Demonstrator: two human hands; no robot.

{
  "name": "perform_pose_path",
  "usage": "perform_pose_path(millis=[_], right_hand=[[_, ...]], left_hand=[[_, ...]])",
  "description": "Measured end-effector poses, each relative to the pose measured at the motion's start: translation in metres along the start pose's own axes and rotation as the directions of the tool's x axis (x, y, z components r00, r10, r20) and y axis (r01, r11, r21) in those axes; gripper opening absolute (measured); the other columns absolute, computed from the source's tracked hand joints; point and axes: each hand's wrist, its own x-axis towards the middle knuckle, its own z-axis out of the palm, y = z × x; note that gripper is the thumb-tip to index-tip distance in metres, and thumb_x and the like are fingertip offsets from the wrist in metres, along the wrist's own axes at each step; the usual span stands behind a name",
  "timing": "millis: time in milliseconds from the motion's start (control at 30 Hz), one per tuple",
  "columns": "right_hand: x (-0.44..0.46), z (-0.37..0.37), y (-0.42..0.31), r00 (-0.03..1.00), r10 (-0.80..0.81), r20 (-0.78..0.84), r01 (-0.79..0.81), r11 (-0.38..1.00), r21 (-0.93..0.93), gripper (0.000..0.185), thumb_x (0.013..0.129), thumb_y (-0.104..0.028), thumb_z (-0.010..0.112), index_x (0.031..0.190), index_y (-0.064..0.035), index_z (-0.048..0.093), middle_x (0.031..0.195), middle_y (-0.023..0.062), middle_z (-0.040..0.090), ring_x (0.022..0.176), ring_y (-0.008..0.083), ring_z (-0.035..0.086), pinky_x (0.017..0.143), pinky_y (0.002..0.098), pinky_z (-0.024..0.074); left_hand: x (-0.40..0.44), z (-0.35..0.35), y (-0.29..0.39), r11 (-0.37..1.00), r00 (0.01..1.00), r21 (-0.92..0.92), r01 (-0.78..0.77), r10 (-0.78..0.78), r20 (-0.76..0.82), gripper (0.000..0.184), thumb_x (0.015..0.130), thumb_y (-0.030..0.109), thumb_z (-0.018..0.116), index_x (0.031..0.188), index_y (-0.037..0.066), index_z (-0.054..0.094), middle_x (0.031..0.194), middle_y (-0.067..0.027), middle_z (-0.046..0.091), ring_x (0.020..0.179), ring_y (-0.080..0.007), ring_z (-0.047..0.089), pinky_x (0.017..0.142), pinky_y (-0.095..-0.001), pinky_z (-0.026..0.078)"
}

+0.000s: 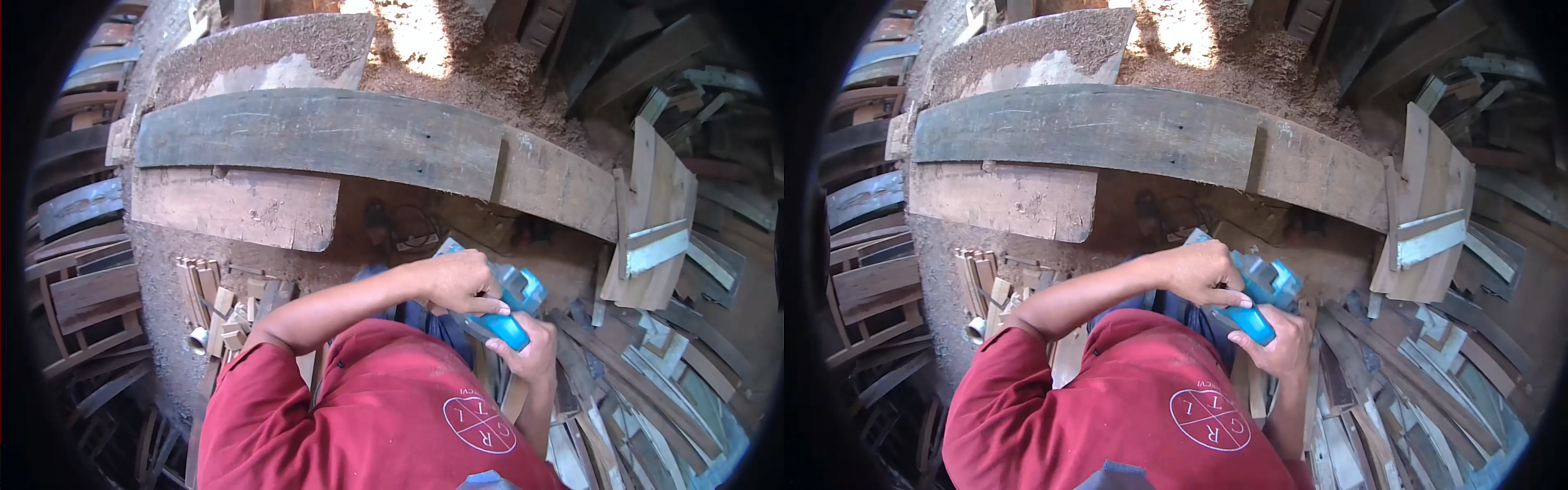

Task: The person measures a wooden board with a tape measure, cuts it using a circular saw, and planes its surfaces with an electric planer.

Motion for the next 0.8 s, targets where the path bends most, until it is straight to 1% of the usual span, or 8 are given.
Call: perform_pose_path(millis=[133, 233, 333, 467, 533, 600, 667, 800], right_hand=[[0.045, -0.021, -0.043, 0.958, -0.153, 0.243, 0.207, 0.954, -0.218, 0.048, 0.077, -0.049, 0.092, 0.093, -0.0063, 0.075, 0.081, 0.0148, 0.074, 0.072, 0.0378, 0.074, 0.064, 0.0441, 0.0559], [0.072, -0.006, -0.067, 0.985, -0.135, 0.111, 0.16, 0.952, -0.26, 0.046, 0.08, -0.044, 0.09, 0.096, -0.0028, 0.076, 0.078, 0.0187, 0.073, 0.071, 0.0393, 0.074, 0.065, 0.0447, 0.0558], [0.076, 0.044, -0.093, 0.985, 0.025, -0.173, -0.098, 0.898, -0.428, 0.047, 0.084, -0.045, 0.089, 0.099, -0.002, 0.076, 0.077, 0.0207, 0.073, 0.072, 0.0407, 0.074, 0.066, 0.0465, 0.0564], [0.104, 0.019, -0.047, 0.998, 0.042, 0.056, -0.028, 0.973, -0.228, 0.049, 0.084, -0.041, 0.091, 0.107, -0.0003, 0.075, 0.085, 0.0197, 0.076, 0.077, 0.0339, 0.077, 0.074, 0.0435, 0.058], [0.123, -0.004, -0.022, 0.985, -0.033, 0.172, 0.053, 0.992, -0.112, 0.055, 0.081, -0.044, 0.093, 0.106, 0.0007, 0.074, 0.087, 0.0231, 0.076, 0.08, 0.0406, 0.076, 0.074, 0.0463, 0.058], [0.144, -0.03, 0.001, 0.97, -0.102, 0.22, 0.134, 0.982, -0.137, 0.057, 0.078, -0.043, 0.096, 0.107, 0.0012, 0.074, 0.088, 0.0206, 0.077, 0.078, 0.0348, 0.077, 0.073, 0.0442, 0.0581], [0.162, -0.056, 0.022, 0.952, -0.129, 0.276, 0.168, 0.978, -0.122, 0.058, 0.078, -0.042, 0.097, 0.108, 0.0006, 0.072, 0.084, 0.0174, 0.076, 0.077, 0.0319, 0.076, 0.073, 0.0437, 0.058], [0.203, -0.091, 0.054, 0.909, -0.099, 0.405, 0.167, 0.976, -0.137, 0.049, 0.084, -0.034, 0.093, 0.108, -0.0017, 0.065, 0.079, 0.016, 0.071, 0.072, 0.0331, 0.073, 0.071, 0.0446, 0.0567]], left_hand=[[-0.023, -0.026, 0.015, 0.993, 0.999, 0.104, -0.046, 0.045, 0.014, 0.052, 0.104, 0.046, 0.067, 0.073, 0.005, 0.073, 0.057, -0.0181, 0.061, 0.051, -0.0366, 0.062, 0.053, -0.0478, 0.047], [-0.033, -0.026, 0.002, 0.942, 0.845, -0.214, 0.258, -0.327, -0.424, 0.051, 0.107, 0.045, 0.065, 0.087, 0.0, 0.078, 0.058, -0.0189, 0.064, 0.048, -0.0237, 0.067, 0.048, -0.0387, 0.05], [0.013, -0.018, -0.031, 0.938, 0.144, -0.31, 0.154, -0.332, -0.932, 0.057, 0.111, 0.041, 0.058, 0.075, -0.002, 0.069, 0.055, -0.019, 0.057, 0.047, -0.0235, 0.061, 0.051, -0.0414, 0.048], [0.023, -0.033, -0.038, 0.893, 0.174, -0.368, 0.259, -0.418, -0.892, 0.061, 0.115, 0.04, 0.052, 0.071, 0.001, 0.066, 0.056, -0.003, 0.059, 0.052, -0.0093, 0.055, 0.052, -0.0327, 0.045], [0.023, -0.034, -0.053, 0.882, 0.381, -0.465, 0.075, -0.456, -0.804, 0.057, 0.117, 0.039, 0.046, 0.082, 0.0, 0.068, 0.068, -0.0066, 0.065, 0.064, -0.0122, 0.062, 0.063, -0.0321, 0.05], [0.015, -0.048, -0.078, 0.975, 0.206, -0.158, 0.157, -0.189, -0.96, 0.047, 0.117, 0.033, 0.042, 0.111, 0.0, 0.075, 0.103, -0.0153, 0.074, 0.101, -0.0261, 0.07, 0.096, -0.0389, 0.052], [-0.004, -0.055, -0.099, 0.504, 0.235, 0.214, 0.837, 0.024, -0.972, 0.048, 0.111, 0.037, 0.05, 0.152, 0.012, 0.06, 0.159, -0.013, 0.056, 0.151, -0.0382, 0.045, 0.125, -0.0477, 0.035], [-0.024, 0.009, -0.133, 0.164, 0.208, 0.203, 0.966, -0.019, -0.978, 0.062, 0.109, 0.042, 0.055, 0.163, 0.015, 0.046, 0.176, -0.01, 0.032, 0.164, -0.0373, 0.022, 0.132, -0.0494, 0.025]])
